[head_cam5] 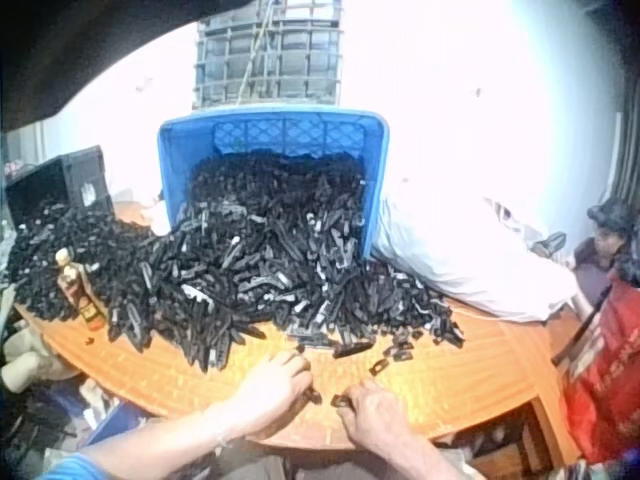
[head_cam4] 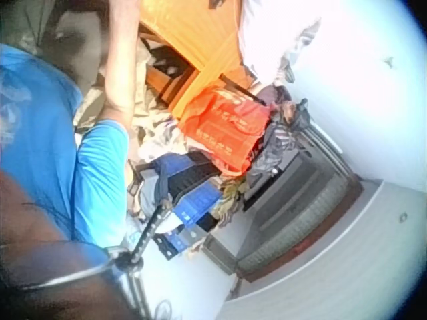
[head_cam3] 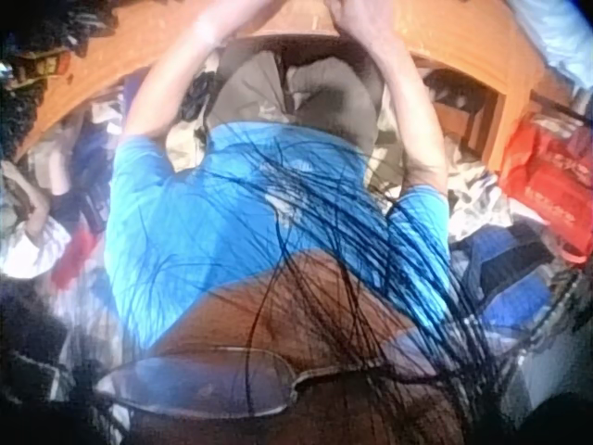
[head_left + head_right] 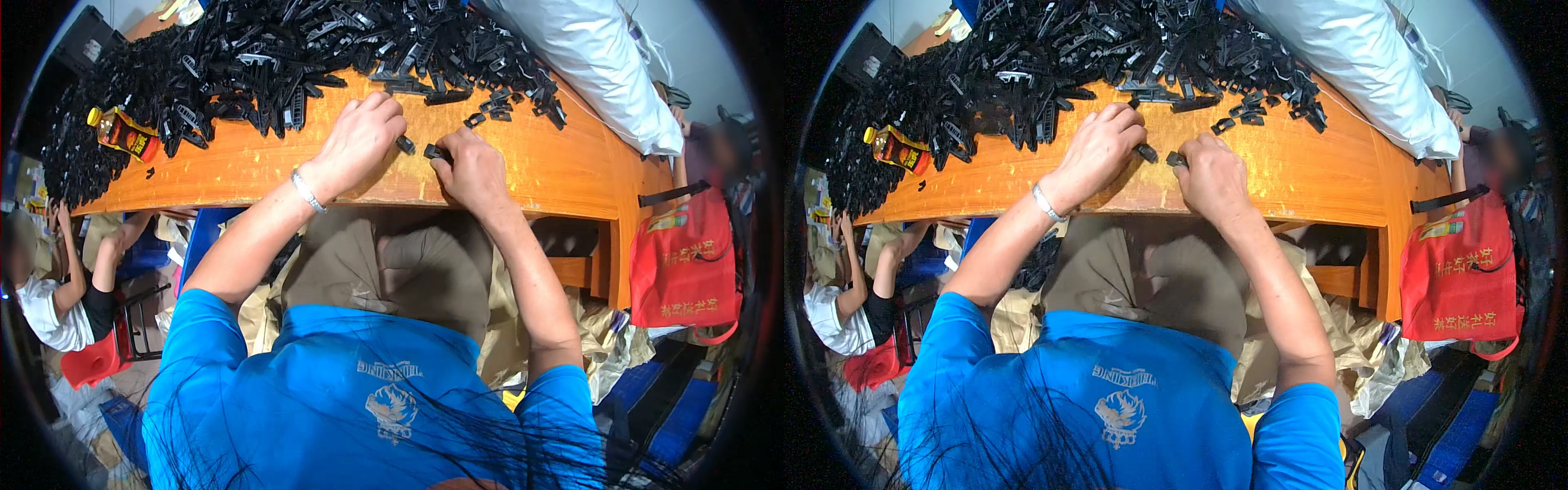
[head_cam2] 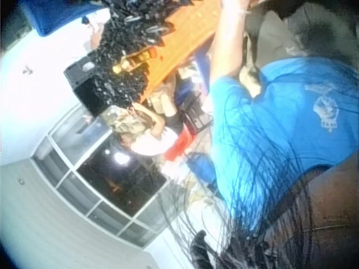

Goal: Assembling small black plastic clips by snapping pieces together on a wooden table.

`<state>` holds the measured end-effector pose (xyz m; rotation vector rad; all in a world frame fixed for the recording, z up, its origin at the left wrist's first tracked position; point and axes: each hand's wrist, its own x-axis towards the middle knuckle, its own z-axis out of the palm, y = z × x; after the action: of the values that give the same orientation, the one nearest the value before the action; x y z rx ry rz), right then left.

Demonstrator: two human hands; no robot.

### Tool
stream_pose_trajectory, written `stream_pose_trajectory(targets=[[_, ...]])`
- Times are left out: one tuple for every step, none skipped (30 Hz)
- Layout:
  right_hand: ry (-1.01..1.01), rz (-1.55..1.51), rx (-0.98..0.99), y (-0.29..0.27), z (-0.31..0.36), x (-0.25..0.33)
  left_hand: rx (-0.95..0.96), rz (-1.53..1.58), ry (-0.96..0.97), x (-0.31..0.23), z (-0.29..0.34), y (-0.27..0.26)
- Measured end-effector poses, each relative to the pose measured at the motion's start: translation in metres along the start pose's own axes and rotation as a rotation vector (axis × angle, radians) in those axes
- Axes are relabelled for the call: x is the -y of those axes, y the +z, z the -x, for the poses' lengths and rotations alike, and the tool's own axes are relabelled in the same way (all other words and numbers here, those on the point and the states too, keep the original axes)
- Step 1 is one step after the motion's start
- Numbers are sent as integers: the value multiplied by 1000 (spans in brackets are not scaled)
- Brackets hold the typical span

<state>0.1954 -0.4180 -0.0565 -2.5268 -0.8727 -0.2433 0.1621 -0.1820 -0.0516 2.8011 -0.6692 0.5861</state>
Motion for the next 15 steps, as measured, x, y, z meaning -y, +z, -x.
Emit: stream_pose_trajectory(targets=[[3,-4,7,-1,1,-2,7,4,-3,-5,6,-2],[19,-23,14,-3,1,-3,13,64,-55,-10,11,-4],[34,-43,22,-3,2,-3,19,123,-108,-13,17,-4],[30,-48,28,-2,1,-1,23,122,-116,-13,22,-3],[16,-126,-5,0,0,1,-56,198,-146,-11,29,1],[2,-203,-38,1,0,3,-137,274,-175,-10,35,3],[0,-206,-32,3,-2,6,-210,304,-212,-10,39,4],[-16,-227,-24,5,-3,10,-209,304,-218,-8,44,5],[-33,-247,-16,7,-4,14,-208,310,-247,-4,50,5],[-35,-247,-12,10,-6,15,-209,316,-274,-1,53,5],[-55,-252,-14,14,-7,15,-202,323,-281,1,54,5],[-74,-257,-15,18,-9,15,-205,324,-285,1,54,6],[-76,-256,-10,21,-10,14,-194,334,-308,-3,54,5],[-90,-248,-23,23,-12,13,-184,344,-332,-4,53,5],[-104,-240,-36,25,-14,11,-185,346,-335,-3,53,7]])
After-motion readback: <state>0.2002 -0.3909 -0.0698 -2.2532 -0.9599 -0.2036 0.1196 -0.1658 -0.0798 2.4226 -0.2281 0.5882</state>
